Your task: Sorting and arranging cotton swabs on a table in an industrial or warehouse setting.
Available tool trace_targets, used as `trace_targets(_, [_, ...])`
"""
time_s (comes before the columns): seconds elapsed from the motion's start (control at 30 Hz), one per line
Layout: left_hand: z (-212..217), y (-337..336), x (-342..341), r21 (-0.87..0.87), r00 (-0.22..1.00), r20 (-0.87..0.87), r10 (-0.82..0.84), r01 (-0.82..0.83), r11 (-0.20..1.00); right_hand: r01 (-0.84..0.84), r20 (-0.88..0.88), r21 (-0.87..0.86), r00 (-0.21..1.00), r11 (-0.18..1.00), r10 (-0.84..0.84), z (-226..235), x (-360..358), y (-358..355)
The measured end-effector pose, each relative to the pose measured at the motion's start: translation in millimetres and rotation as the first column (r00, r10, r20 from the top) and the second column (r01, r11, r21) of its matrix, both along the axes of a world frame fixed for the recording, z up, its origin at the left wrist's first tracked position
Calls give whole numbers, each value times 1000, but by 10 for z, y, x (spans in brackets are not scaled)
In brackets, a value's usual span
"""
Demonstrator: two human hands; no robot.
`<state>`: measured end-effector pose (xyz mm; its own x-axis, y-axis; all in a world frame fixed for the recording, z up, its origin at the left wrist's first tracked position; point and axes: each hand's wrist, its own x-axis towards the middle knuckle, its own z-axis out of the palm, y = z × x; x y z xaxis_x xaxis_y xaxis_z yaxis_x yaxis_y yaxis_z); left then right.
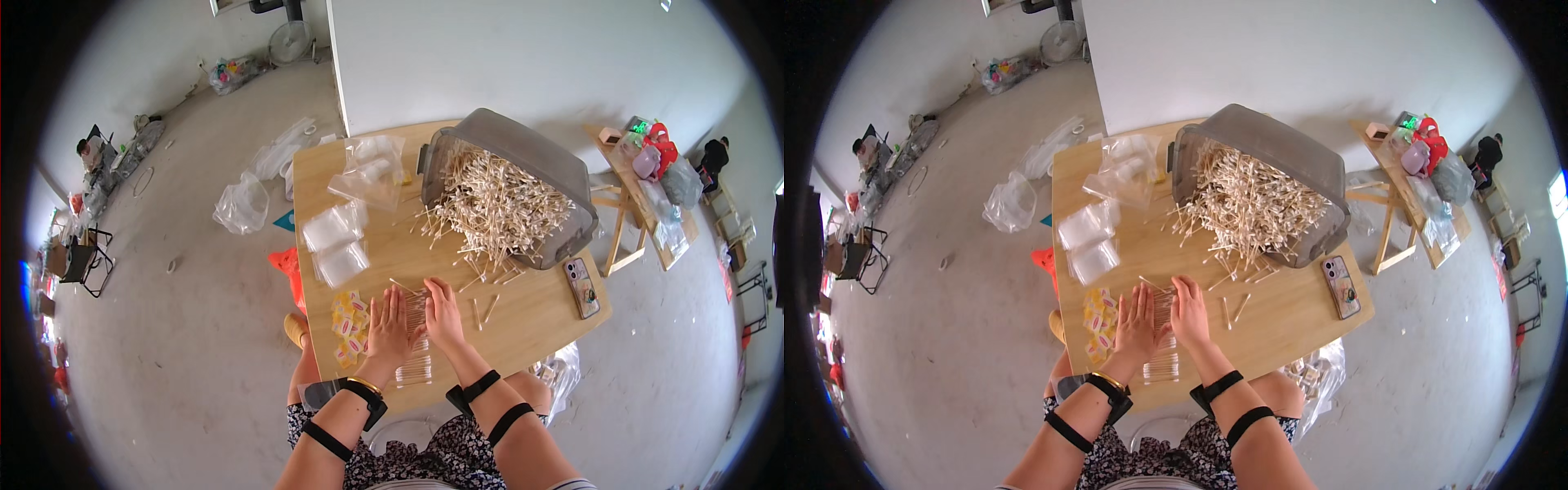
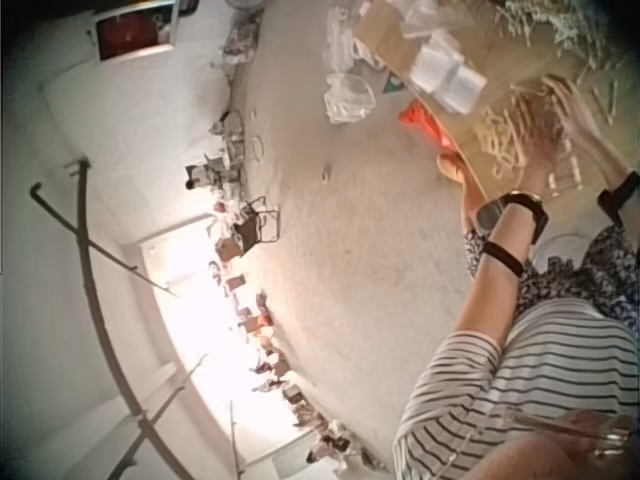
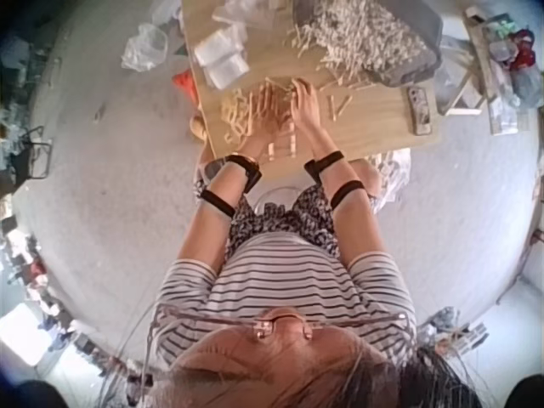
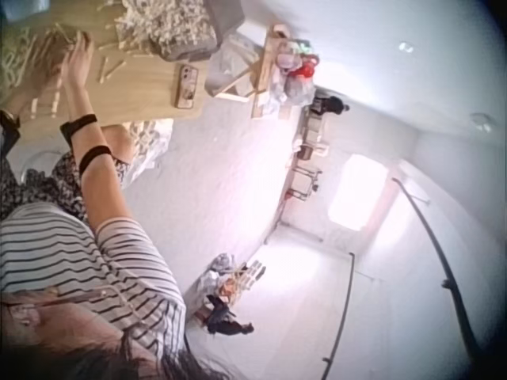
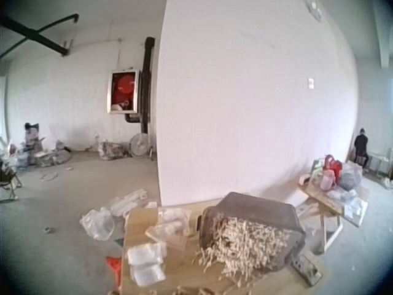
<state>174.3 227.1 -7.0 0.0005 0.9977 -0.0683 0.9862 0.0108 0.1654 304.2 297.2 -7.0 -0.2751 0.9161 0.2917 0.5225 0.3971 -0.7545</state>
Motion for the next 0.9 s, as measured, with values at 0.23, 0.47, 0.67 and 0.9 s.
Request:
trace_targets(0.23, [-42, 107, -72, -34, 992, -128, -21, 17, 999, -70, 89, 60, 994, 996, 65, -18, -131, 210])
trace_targets(0.47, [-39, 129, -96, 51, 999, -27, -24, 25, 998, -63, 304, -30, 950, 998, 69, -54, -226, 524])
trace_targets(0.67, [-98, 75, -148, 84, 999, -3, -32, 32, 996, -246, 374, -15, 897, 969, 234, -16, -199, 621])
trace_targets(0.9, [-58, 83, -102, 82, 999, 16, -44, 42, 996, -206, 570, 86, 813, 975, 122, 54, -124, 737])
